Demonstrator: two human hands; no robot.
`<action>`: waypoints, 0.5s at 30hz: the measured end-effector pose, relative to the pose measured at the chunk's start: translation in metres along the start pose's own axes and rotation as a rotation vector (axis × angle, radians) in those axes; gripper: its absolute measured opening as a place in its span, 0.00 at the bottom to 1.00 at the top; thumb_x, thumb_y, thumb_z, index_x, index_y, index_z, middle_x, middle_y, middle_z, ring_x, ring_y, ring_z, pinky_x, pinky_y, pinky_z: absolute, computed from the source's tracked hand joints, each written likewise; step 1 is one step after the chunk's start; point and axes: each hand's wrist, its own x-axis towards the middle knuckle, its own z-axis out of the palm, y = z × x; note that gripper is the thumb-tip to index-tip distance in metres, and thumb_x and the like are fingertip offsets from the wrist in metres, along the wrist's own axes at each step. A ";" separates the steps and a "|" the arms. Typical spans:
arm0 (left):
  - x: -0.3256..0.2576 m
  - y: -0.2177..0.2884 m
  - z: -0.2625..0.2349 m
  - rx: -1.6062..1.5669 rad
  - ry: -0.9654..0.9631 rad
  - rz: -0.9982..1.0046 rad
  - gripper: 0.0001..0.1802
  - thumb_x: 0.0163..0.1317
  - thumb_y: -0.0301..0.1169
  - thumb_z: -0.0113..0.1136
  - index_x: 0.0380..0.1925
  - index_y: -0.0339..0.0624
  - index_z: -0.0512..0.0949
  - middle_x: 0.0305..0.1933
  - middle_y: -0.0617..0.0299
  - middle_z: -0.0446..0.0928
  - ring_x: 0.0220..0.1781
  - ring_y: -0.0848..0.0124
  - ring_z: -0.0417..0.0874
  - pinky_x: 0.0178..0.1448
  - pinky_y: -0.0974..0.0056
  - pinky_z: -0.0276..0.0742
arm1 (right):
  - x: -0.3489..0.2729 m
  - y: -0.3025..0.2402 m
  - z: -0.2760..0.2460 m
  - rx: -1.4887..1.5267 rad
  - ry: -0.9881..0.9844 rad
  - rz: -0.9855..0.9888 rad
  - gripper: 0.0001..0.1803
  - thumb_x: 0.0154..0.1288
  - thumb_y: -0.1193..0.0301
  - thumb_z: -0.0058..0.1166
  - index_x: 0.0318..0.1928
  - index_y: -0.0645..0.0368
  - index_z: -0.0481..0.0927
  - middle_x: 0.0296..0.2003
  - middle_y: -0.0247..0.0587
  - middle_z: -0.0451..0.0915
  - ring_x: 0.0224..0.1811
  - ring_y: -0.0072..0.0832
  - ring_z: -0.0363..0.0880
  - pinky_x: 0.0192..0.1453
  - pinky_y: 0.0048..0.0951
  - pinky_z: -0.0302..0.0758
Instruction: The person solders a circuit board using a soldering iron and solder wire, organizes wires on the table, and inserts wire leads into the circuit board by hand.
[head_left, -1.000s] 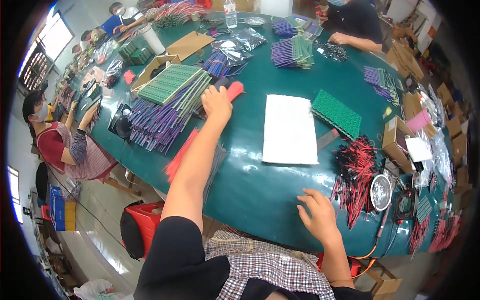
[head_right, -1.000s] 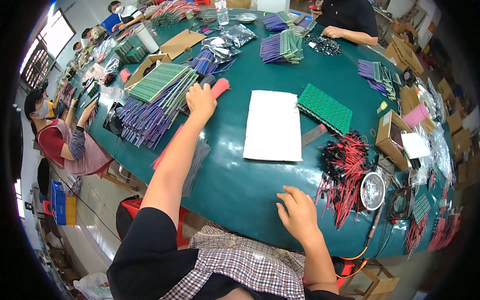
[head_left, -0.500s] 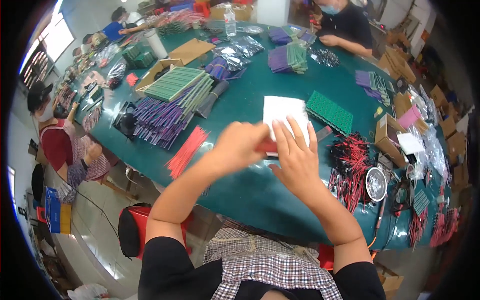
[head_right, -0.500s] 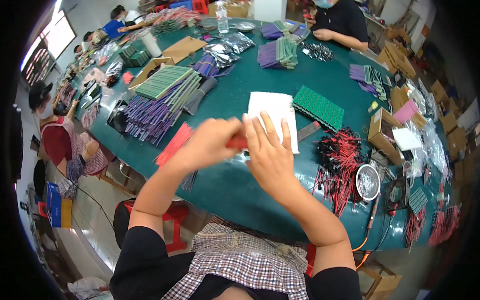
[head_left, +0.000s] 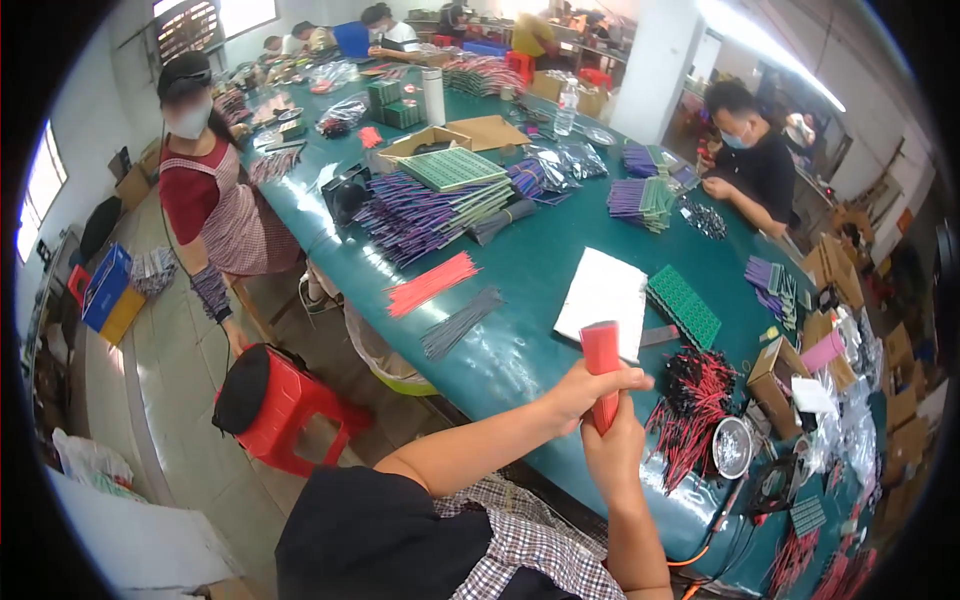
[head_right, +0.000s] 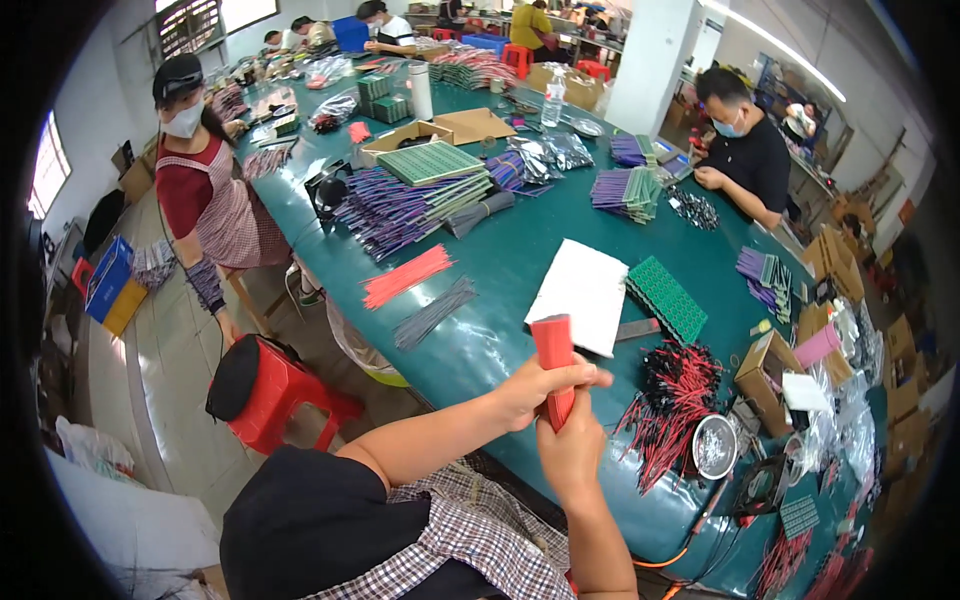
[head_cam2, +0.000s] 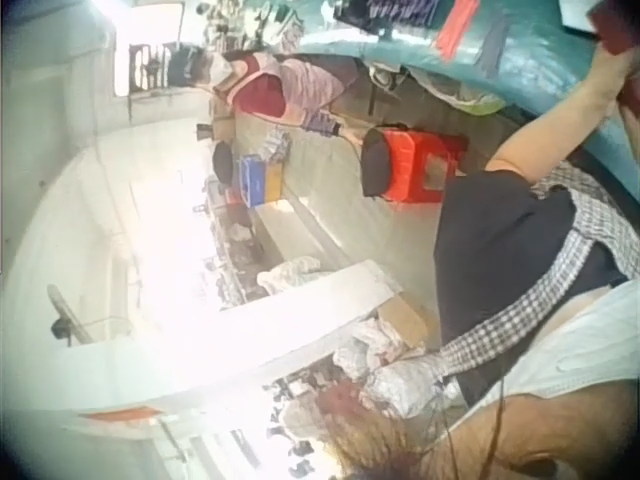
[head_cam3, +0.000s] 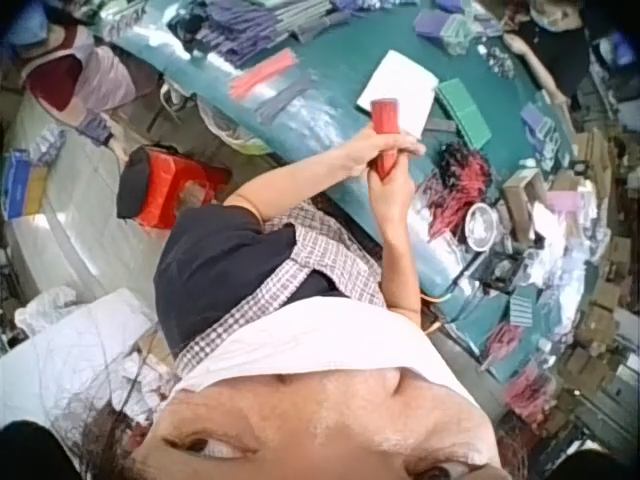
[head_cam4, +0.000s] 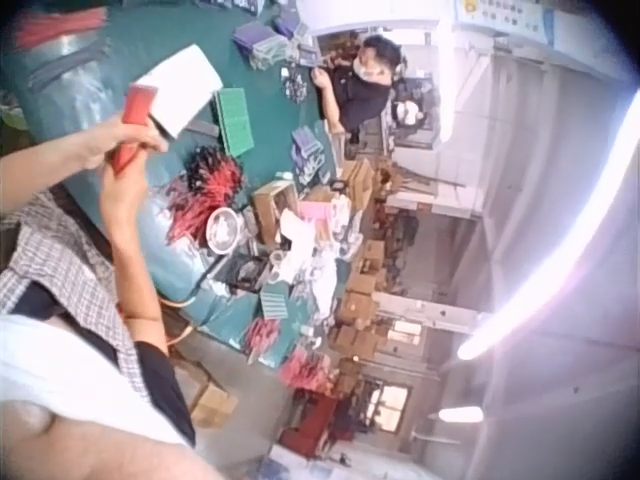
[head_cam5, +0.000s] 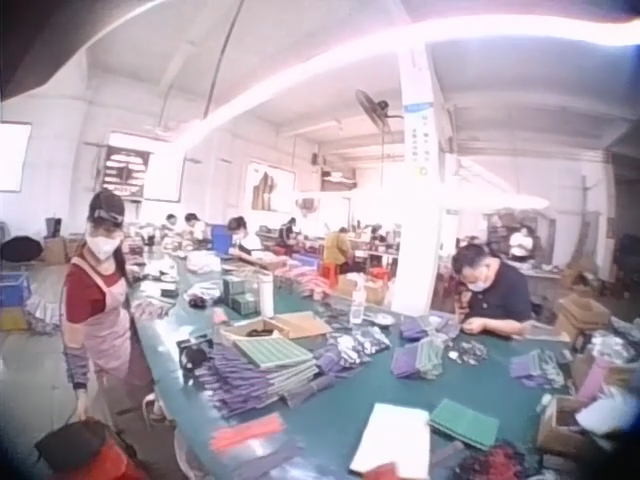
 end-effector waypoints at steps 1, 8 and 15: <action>0.000 0.002 0.002 -0.052 0.005 -0.070 0.14 0.65 0.37 0.66 0.41 0.38 0.77 0.43 0.55 0.82 0.61 0.63 0.79 0.66 0.58 0.72 | -0.001 -0.004 -0.006 0.001 -0.038 0.002 0.23 0.58 0.69 0.63 0.50 0.68 0.72 0.35 0.60 0.82 0.38 0.60 0.82 0.41 0.53 0.76; 0.011 0.017 -0.013 -0.199 0.032 -0.019 0.13 0.69 0.37 0.60 0.36 0.37 0.78 0.55 0.46 0.81 0.60 0.58 0.81 0.64 0.51 0.76 | 0.018 0.000 -0.052 -0.234 0.087 -0.517 0.23 0.60 0.73 0.61 0.56 0.66 0.76 0.48 0.50 0.80 0.47 0.43 0.79 0.49 0.38 0.73; 0.000 -0.001 0.004 -0.217 0.051 -0.228 0.18 0.69 0.41 0.61 0.45 0.35 0.78 0.50 0.53 0.82 0.54 0.65 0.83 0.60 0.59 0.79 | 0.019 0.013 -0.020 -0.383 0.302 -0.711 0.11 0.54 0.79 0.58 0.40 0.65 0.82 0.35 0.43 0.82 0.32 0.37 0.79 0.34 0.37 0.73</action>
